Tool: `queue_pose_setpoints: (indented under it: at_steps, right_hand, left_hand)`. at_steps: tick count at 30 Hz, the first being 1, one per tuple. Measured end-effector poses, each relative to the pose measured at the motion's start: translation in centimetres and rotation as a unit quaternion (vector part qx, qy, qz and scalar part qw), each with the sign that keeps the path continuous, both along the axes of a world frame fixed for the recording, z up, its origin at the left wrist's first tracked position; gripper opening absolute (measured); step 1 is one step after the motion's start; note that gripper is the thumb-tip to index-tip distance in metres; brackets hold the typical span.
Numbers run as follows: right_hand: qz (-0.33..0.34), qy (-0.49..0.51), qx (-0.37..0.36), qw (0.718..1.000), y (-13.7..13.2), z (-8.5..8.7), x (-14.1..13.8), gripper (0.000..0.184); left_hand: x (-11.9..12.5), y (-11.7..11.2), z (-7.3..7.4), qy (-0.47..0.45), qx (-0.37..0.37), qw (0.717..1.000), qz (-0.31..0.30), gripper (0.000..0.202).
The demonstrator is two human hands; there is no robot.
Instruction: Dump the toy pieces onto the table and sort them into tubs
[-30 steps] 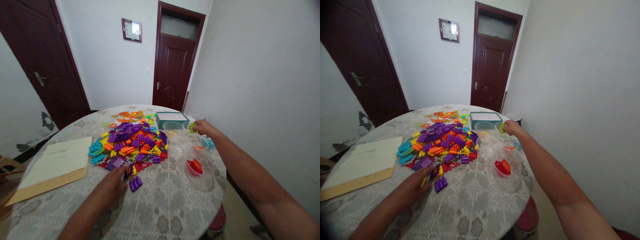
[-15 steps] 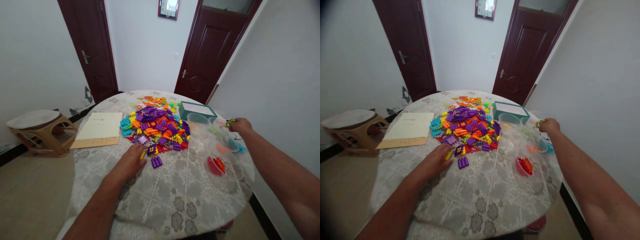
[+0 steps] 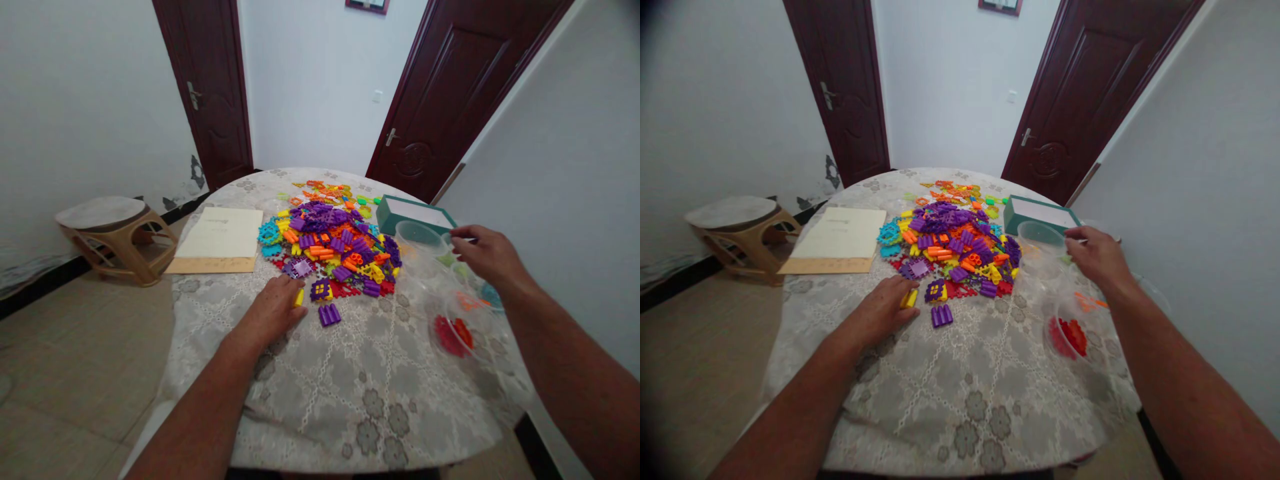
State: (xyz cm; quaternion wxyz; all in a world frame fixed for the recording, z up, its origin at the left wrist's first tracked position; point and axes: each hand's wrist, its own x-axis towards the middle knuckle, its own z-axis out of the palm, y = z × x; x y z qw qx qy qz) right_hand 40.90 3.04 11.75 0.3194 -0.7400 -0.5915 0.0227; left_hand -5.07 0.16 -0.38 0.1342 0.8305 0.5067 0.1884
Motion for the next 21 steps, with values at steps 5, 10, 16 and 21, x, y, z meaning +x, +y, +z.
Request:
queue_pose_setpoints:
  at_steps: [5, 10, 16, 21]
  right_hand:
    - [0.313, -0.039, -0.051, 0.947, -6.1, -4.6, -15.8, 0.020]
    - [0.291, -0.101, -0.094, 0.947, -8.1, -10.2, -23.6, 0.033]
    - [0.315, -0.043, -0.071, 0.945, -8.4, -11.5, -23.6, 0.041]
    - [0.307, 0.055, 0.047, 0.949, -6.9, -11.8, -22.6, 0.038]
  left_hand:
    - [0.2, 0.3, -0.3, -0.034, -0.005, 0.999, 0.019, 0.047]
    - [0.6, 0.2, -0.4, -0.024, 0.008, 0.999, 0.025, 0.038]
    - [0.8, -0.1, -0.2, -0.023, 0.008, 0.999, 0.035, 0.041]
    - [1.4, -0.3, 0.1, 0.006, 0.011, 0.999, 0.037, 0.048]
